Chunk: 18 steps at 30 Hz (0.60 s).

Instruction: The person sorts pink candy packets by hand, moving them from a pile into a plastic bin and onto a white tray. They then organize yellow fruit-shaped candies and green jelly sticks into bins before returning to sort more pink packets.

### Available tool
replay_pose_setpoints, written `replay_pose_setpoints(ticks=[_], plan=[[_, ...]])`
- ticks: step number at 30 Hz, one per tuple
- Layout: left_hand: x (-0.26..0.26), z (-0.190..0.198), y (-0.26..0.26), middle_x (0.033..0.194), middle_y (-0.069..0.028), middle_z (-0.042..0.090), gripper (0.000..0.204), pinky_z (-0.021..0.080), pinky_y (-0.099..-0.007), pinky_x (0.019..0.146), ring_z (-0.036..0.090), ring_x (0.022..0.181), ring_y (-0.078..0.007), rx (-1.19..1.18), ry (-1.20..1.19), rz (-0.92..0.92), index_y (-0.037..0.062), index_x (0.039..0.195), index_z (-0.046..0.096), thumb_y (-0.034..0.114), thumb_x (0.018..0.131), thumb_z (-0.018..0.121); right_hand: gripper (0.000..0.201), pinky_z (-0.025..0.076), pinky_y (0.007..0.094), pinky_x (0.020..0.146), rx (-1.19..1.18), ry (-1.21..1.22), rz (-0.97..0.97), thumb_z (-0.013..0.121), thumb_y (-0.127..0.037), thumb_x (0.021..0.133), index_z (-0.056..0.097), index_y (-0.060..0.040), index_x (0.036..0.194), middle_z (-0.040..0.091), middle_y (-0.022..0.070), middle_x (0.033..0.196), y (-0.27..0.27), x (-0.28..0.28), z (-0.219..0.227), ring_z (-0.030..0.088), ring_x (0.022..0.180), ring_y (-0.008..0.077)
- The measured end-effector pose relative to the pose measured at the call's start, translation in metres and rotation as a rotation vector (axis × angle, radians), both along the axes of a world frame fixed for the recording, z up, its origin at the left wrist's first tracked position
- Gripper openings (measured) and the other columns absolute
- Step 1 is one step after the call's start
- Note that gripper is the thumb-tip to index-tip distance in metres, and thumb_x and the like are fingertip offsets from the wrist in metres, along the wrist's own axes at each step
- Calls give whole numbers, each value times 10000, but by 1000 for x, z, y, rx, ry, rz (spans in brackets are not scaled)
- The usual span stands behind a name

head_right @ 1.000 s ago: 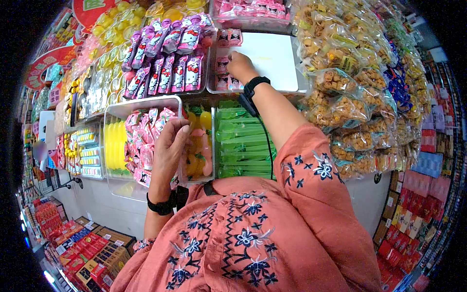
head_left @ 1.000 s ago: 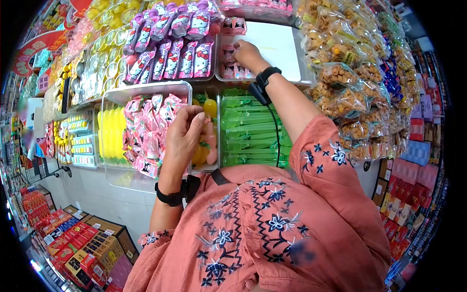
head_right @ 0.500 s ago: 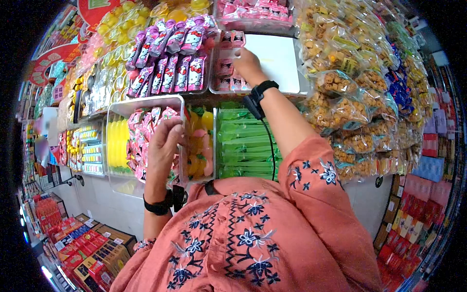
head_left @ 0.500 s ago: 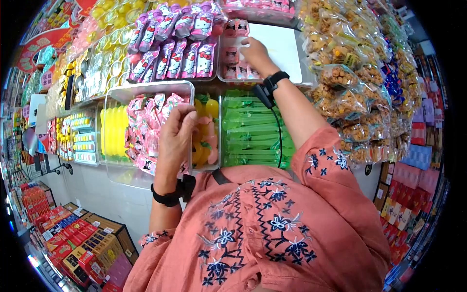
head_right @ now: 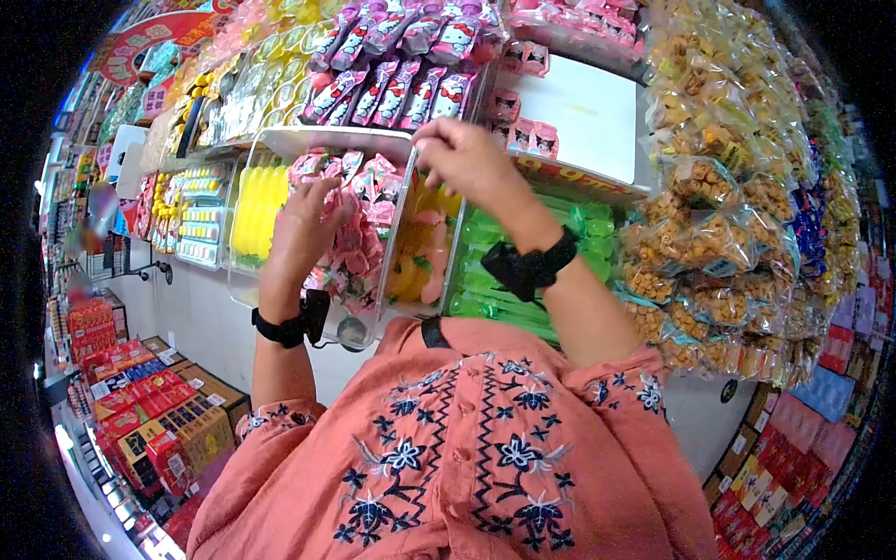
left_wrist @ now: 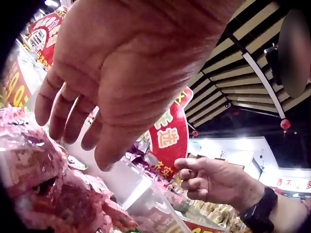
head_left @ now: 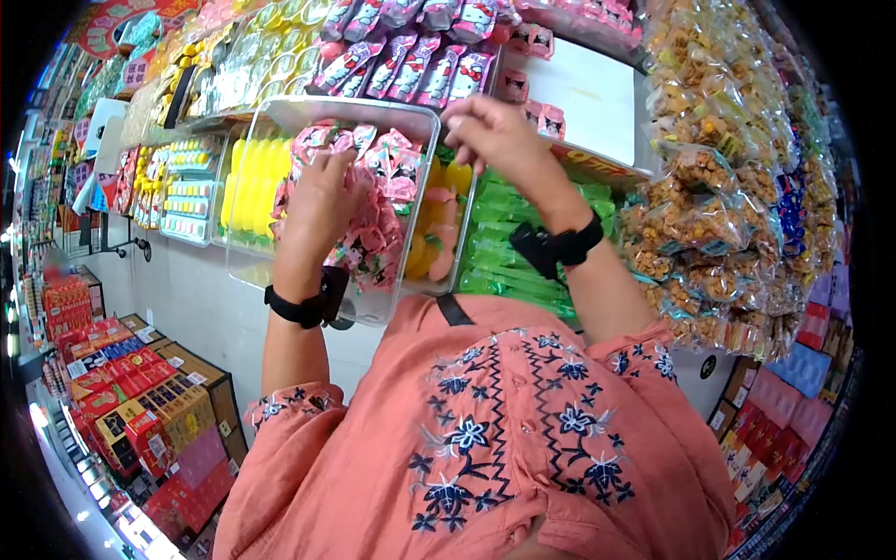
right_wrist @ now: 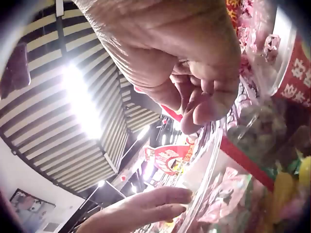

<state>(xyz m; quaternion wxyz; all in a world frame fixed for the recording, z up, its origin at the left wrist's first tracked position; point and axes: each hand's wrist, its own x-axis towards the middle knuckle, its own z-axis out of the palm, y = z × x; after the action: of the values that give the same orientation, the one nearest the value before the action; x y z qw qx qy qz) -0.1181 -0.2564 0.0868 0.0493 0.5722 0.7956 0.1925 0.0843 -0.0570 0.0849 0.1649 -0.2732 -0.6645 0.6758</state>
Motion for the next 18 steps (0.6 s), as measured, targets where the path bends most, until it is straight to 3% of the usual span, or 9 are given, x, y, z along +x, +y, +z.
replay_pose_setpoints(ticks=[5,9,10,13,18], plan=[[8,-5,1,1078,-196,652,415,520,-493,846,621,1014,-407,-65,109,-4,66,1198,641,185,814,742,235,528,234,572,-94,-45,90,561,-203,998,629,-22,1131,651,10,885,-31,-5,-1,647,713,73],[14,17,-6,1065,-186,628,420,504,-479,895,607,1035,-413,-144,137,50,39,1107,613,196,765,800,246,517,240,587,-50,3,87,564,-212,988,621,-21,1132,623,-1,871,-42,-3,-4,642,718,80],[11,11,-12,1036,-159,616,415,514,-482,859,613,982,-409,-100,168,62,56,1054,593,226,753,822,249,514,242,582,-56,6,90,565,-214,987,621,-20,1132,623,-2,871,-43,-1,-4,642,722,81],[8,9,-23,1054,-201,622,460,532,-498,796,634,969,-417,-221,85,211,45,1055,603,252,715,834,253,507,247,567,-70,15,93,567,-219,984,622,-20,1130,626,-3,874,-45,2,-5,642,733,84],[3,2,-32,1024,-213,639,437,531,-503,759,648,924,-418,-193,23,154,38,1059,568,251,760,805,252,501,241,547,-62,9,115,561,-213,987,624,-17,1133,642,2,887,-47,-3,-1,645,728,81]])
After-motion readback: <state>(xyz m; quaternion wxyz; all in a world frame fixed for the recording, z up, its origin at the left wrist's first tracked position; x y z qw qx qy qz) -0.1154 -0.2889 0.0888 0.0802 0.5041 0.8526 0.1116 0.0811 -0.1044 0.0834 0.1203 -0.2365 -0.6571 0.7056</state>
